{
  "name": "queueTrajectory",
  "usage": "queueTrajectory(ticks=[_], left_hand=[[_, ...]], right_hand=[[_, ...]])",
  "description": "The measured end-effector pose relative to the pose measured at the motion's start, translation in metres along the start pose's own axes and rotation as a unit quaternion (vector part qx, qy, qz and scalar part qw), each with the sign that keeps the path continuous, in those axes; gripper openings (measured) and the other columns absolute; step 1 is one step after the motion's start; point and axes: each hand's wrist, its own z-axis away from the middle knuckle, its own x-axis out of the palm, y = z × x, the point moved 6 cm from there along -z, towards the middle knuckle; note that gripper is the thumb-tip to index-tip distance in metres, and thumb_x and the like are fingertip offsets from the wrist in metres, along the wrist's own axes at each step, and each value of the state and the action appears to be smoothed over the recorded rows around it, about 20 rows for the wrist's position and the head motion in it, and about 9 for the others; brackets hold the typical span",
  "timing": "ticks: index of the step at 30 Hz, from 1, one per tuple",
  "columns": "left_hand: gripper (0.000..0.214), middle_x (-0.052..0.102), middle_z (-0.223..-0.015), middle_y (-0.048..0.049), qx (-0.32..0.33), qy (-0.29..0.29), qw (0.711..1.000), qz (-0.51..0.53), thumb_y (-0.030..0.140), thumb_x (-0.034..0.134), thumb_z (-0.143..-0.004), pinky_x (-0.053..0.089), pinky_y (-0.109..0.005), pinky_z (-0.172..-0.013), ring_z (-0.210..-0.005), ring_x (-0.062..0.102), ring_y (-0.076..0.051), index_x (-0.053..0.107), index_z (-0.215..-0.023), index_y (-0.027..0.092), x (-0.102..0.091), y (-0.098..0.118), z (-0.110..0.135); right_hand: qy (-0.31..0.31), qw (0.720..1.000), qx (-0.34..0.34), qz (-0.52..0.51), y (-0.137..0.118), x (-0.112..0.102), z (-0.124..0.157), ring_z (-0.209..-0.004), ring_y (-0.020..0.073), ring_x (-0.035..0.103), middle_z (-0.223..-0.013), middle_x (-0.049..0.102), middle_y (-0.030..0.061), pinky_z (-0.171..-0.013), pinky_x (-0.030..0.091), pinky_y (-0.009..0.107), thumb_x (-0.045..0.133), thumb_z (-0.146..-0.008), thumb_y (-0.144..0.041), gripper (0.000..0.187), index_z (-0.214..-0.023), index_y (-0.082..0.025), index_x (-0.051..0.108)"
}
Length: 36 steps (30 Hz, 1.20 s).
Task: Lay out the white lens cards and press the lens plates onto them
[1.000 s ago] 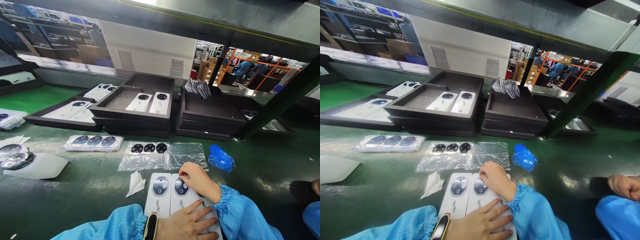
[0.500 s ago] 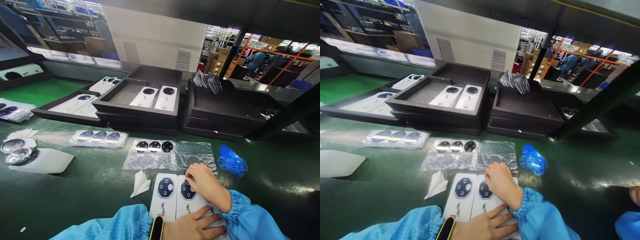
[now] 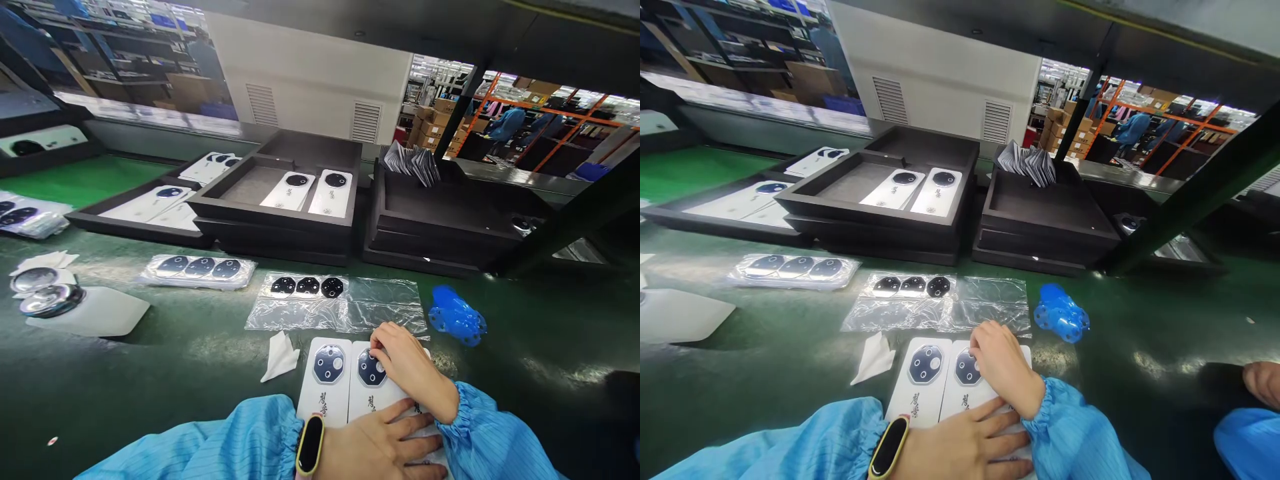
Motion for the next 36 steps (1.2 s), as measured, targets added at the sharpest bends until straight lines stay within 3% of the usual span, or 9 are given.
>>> queueTrajectory(ticks=[7, 14, 22, 28, 31, 33, 36], left_hand=[[0.030, 0.057, -0.127, -0.0002, -0.001, -0.011, 1.000, 0.011, 0.030, 0.046, -0.096, 0.024, -0.035, -0.113, -0.123, 0.043, -0.021, 0.058, -0.121, 0.019, -0.007, 0.000, -0.001], [0.034, 0.056, -0.129, -0.0010, 0.002, -0.051, 0.998, 0.035, 0.032, 0.047, -0.096, 0.028, -0.033, -0.112, -0.123, 0.045, -0.020, 0.053, -0.126, 0.016, 0.006, 0.002, 0.001], [0.036, 0.058, -0.128, -0.0030, -0.002, -0.043, 0.994, 0.101, 0.028, 0.053, -0.093, 0.032, -0.032, -0.110, -0.119, 0.051, -0.018, 0.052, -0.125, 0.012, 0.017, 0.001, 0.004], [0.022, 0.069, -0.106, -0.0004, -0.041, -0.044, 0.994, 0.095, 0.025, 0.051, -0.094, 0.046, -0.026, -0.090, -0.101, 0.063, -0.016, 0.063, -0.111, 0.018, 0.033, 0.000, 0.002], [0.021, 0.072, -0.093, -0.0005, -0.040, -0.058, 0.994, 0.086, 0.029, 0.052, -0.094, 0.045, -0.023, -0.090, -0.088, 0.066, -0.014, 0.066, -0.105, 0.017, 0.038, 0.000, 0.003], [0.027, 0.069, -0.107, -0.0004, -0.024, -0.050, 0.996, 0.064, 0.031, 0.052, -0.094, 0.040, -0.027, -0.099, -0.099, 0.063, -0.015, 0.061, -0.116, 0.019, 0.035, 0.000, 0.004], [0.035, 0.054, -0.133, 0.0008, 0.002, -0.012, 1.000, -0.011, 0.033, 0.044, -0.097, 0.031, -0.036, -0.110, -0.125, 0.047, -0.020, 0.051, -0.130, 0.023, 0.022, 0.000, 0.007]], right_hand=[[0.070, 0.995, -0.051, 0.048, 0.000, 0.013, 0.004, -0.069, 0.0175, 0.052, -0.072, 0.056, -0.0007, -0.062, 0.039, 0.028, 0.060, -0.082, -0.004, 0.020, -0.072, -0.019, 0.051], [0.146, 0.981, -0.051, 0.116, -0.005, 0.028, 0.018, -0.069, 0.0213, 0.045, -0.074, 0.049, 0.0034, -0.067, 0.037, 0.034, 0.041, -0.086, -0.001, 0.022, -0.075, -0.019, 0.047], [0.133, 0.973, -0.124, 0.140, -0.014, 0.028, 0.033, -0.069, 0.0221, 0.044, -0.073, 0.048, 0.0043, -0.067, 0.036, 0.035, 0.040, -0.083, 0.000, 0.021, -0.078, -0.019, 0.048], [0.111, 0.972, -0.190, 0.081, -0.023, 0.019, 0.056, -0.064, 0.0178, 0.045, -0.070, 0.049, 0.0008, -0.064, 0.039, 0.031, 0.039, -0.078, -0.001, 0.020, -0.072, -0.020, 0.041], [0.080, 0.980, -0.177, -0.041, -0.016, 0.010, 0.065, -0.063, 0.0159, 0.046, -0.071, 0.050, 0.0005, -0.061, 0.041, 0.027, 0.035, -0.080, -0.002, 0.020, -0.074, -0.020, 0.040], [0.078, 0.974, -0.152, -0.145, -0.004, -0.001, 0.066, -0.064, 0.0152, 0.049, -0.071, 0.051, 0.0008, -0.059, 0.043, 0.025, 0.032, -0.085, -0.008, 0.019, -0.074, -0.021, 0.040], [0.140, 0.962, -0.047, -0.229, 0.036, -0.022, 0.065, -0.062, 0.0151, 0.053, -0.068, 0.053, 0.0007, -0.056, 0.046, 0.023, 0.032, -0.091, -0.025, 0.024, -0.070, -0.023, 0.042]])
